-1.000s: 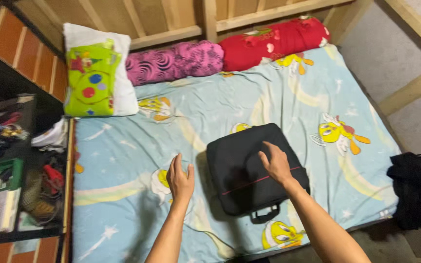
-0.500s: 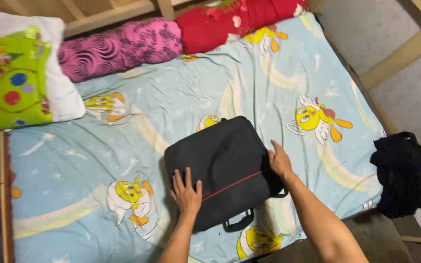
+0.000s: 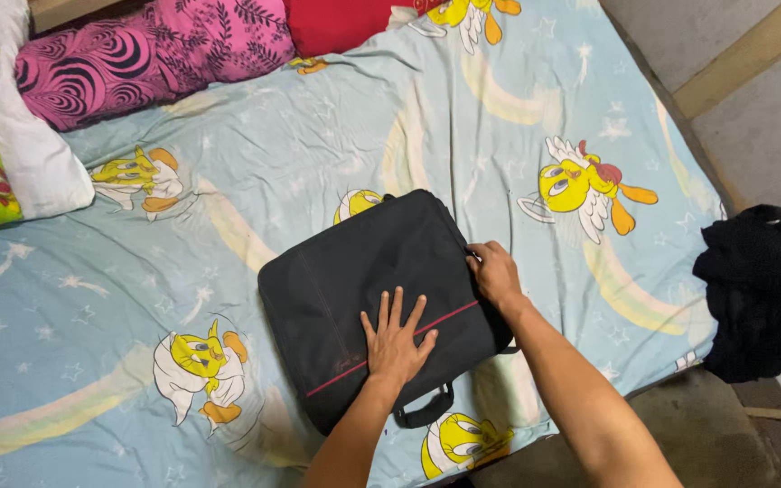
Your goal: The person unpacks a black bag placed on a bed, removing a speaker, a charger, a snack packet, a book, and a cloth. Each item is taken out and placed on a nearby shelf or drawer.
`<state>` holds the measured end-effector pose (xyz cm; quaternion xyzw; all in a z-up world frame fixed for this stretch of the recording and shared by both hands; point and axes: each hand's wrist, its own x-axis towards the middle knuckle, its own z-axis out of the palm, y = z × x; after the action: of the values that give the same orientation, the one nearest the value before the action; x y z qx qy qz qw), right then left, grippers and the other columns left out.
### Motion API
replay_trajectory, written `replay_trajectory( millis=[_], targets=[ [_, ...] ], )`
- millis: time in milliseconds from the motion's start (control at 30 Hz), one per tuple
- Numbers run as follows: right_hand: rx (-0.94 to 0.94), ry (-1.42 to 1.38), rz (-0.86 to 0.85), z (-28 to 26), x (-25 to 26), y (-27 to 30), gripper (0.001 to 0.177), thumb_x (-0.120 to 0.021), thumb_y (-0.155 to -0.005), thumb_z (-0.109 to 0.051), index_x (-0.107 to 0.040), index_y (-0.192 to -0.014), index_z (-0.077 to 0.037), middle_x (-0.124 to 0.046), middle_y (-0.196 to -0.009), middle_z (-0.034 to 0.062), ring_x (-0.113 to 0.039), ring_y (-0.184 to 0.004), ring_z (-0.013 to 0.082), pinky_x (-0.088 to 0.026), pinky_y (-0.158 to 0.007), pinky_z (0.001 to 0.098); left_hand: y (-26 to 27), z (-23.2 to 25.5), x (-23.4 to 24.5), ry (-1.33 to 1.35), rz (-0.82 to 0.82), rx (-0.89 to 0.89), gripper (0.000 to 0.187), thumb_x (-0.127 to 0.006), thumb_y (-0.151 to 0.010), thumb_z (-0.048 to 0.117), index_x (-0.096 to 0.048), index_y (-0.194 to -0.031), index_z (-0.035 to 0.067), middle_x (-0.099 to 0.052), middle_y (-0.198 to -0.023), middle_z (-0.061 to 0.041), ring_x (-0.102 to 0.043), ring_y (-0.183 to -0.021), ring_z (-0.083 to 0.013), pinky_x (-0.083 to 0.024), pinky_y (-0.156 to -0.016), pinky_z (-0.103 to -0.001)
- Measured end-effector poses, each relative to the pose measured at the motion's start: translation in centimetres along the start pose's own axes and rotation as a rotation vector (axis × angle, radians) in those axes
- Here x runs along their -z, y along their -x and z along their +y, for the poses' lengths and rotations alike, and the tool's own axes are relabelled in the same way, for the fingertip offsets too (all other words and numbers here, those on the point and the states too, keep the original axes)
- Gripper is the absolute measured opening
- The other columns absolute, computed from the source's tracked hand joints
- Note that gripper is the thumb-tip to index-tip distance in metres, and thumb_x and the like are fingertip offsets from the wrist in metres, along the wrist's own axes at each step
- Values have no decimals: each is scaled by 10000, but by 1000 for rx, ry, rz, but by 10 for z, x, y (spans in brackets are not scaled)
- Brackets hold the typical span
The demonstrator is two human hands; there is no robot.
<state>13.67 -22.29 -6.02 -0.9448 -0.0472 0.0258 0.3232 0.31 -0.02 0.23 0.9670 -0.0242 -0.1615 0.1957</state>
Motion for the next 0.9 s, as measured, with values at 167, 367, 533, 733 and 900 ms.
replay_trajectory(
  millis=[167,367,533,733,900],
  targets=[
    [102,94,-62,-5,10,-10,127,-642,-931,-147,-658,-1004,-44,-665,-988,199,-645,-944,422,-523,-843,486,1,1,-3,-7,35,-50,706,-548,-930,575,-359,-1573,352,-186,-1685,-103,-114,-1553,-337,-89,-1166,-723],
    [253,-12,-150,8,37,8,96,-593,-983,-111,-588,-1016,-21,-656,-967,205,-637,-934,431,-516,-817,485,0,-2,-9,-17,63,-68,705,-573,-919,564,-376,-1559,341,-199,-1669,-115,-119,-1541,-340,-96,-1152,-728],
    [196,-109,-115,15,63,66,184,-632,-937,-100,-610,-1099,-14,-653,-974,205,-647,-920,417,-519,-797,472,1,-4,-8,-3,89,-74,703,-576,-913,555,-400,-1557,337,-211,-1675,-107,-138,-1548,-336,-107,-1161,-724],
    [-94,-212,22,8,73,153,108,-655,-946,-56,-681,-1036,-3,-708,-905,155,-735,-718,261,-581,-651,374,0,-9,-18,-2,112,-111,681,-562,-926,556,-403,-1545,322,-225,-1658,-117,-158,-1528,-351,-117,-1143,-729],
    [-232,-282,166,-21,57,182,122,-658,-956,-73,-674,-1024,28,-724,-819,147,-731,-655,218,-594,-607,344,11,-17,-25,15,176,-137,651,-542,-958,496,-412,-1562,293,-271,-1667,-110,-212,-1543,-325,-162,-1173,-699]
  ],
)
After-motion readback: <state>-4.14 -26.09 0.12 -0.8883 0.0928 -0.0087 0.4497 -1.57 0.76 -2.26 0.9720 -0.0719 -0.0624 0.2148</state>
